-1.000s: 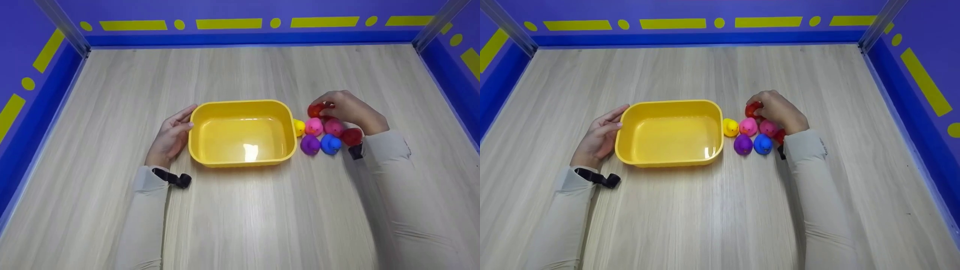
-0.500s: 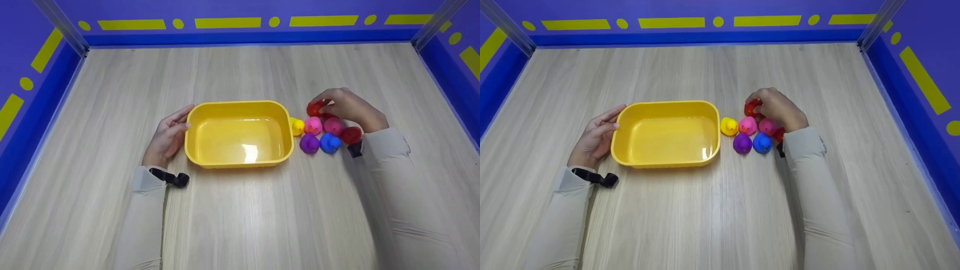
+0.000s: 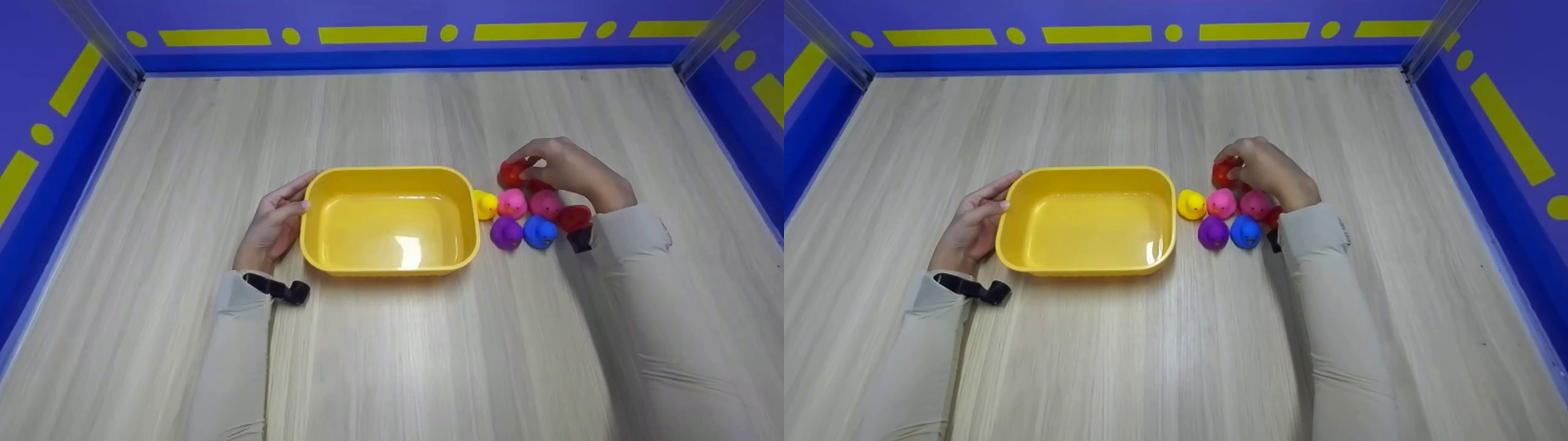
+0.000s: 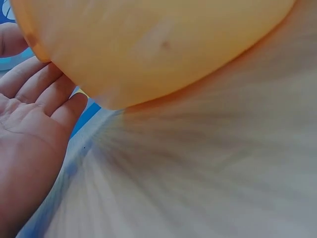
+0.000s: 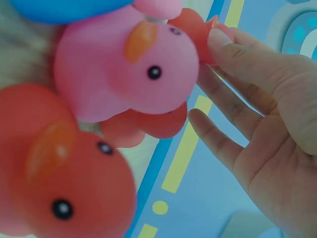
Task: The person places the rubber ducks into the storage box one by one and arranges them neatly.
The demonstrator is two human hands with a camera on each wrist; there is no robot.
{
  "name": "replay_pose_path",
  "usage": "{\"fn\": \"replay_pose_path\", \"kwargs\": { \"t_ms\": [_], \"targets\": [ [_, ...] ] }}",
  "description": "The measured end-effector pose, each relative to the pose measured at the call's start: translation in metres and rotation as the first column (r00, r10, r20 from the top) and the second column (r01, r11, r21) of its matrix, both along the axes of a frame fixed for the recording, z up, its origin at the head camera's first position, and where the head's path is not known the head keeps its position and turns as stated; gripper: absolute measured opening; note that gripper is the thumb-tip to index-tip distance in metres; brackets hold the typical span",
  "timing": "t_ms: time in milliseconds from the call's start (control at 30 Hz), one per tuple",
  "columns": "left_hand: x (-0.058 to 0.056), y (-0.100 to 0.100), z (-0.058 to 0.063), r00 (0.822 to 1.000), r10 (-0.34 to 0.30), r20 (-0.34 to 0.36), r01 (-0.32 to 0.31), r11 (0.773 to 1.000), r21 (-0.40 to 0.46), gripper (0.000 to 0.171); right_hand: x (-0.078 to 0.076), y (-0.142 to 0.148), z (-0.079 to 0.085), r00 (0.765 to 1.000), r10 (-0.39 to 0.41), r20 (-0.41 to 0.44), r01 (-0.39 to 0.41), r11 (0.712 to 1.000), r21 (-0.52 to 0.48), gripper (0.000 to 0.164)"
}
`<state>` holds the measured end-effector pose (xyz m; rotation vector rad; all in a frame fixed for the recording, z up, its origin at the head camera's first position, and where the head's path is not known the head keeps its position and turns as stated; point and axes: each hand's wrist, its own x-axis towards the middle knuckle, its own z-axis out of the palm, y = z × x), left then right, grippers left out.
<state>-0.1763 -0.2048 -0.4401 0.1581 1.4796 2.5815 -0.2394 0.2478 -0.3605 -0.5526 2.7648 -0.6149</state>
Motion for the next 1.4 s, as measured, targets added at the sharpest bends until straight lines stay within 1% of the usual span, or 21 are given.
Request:
{"fn": "replay_pose_path", "kwargs": {
  "t_ms": [333, 633, 800, 1033, 1267, 1400],
  "targets": [
    [0.001, 0.0, 0.001, 1.0, -0.006, -0.012, 0.006, 1.0, -0.006, 0.055, -0.002, -0.01, 0.012, 1.0, 0.025, 0.003, -0.025, 1.0, 0.004, 0.038],
    [0.001, 0.0, 0.0, 1.0, -0.016, -0.021, 0.016, 1.0, -0.002, 0.056, 0.0, -0.021, 0.021, 0.995, 0.068, -0.072, -0.069, 0.998, -0.012, 0.034],
    [0.002, -0.001, -0.001, 0.999, -0.03, -0.02, 0.03, 1.0, 0.001, 0.057, 0.0, -0.027, 0.025, 0.993, 0.08, -0.092, -0.08, 0.997, -0.003, 0.033],
    [0.002, 0.0, -0.001, 1.0, -0.015, -0.002, 0.015, 1.0, 0.007, 0.055, -0.001, -0.036, 0.031, 0.977, 0.158, -0.141, -0.16, 0.987, -0.005, 0.032],
    [0.001, -0.001, -0.003, 0.999, -0.026, -0.029, 0.026, 1.0, 0.005, 0.056, 0.002, -0.05, 0.041, 0.973, 0.175, -0.147, -0.177, 0.984, 0.004, 0.033],
    [0.0, -0.001, -0.003, 0.999, -0.025, -0.037, 0.025, 1.0, 0.006, 0.055, 0.003, -0.058, 0.045, 0.966, 0.197, -0.169, -0.2, 0.98, -0.003, 0.033]
  ]
}}
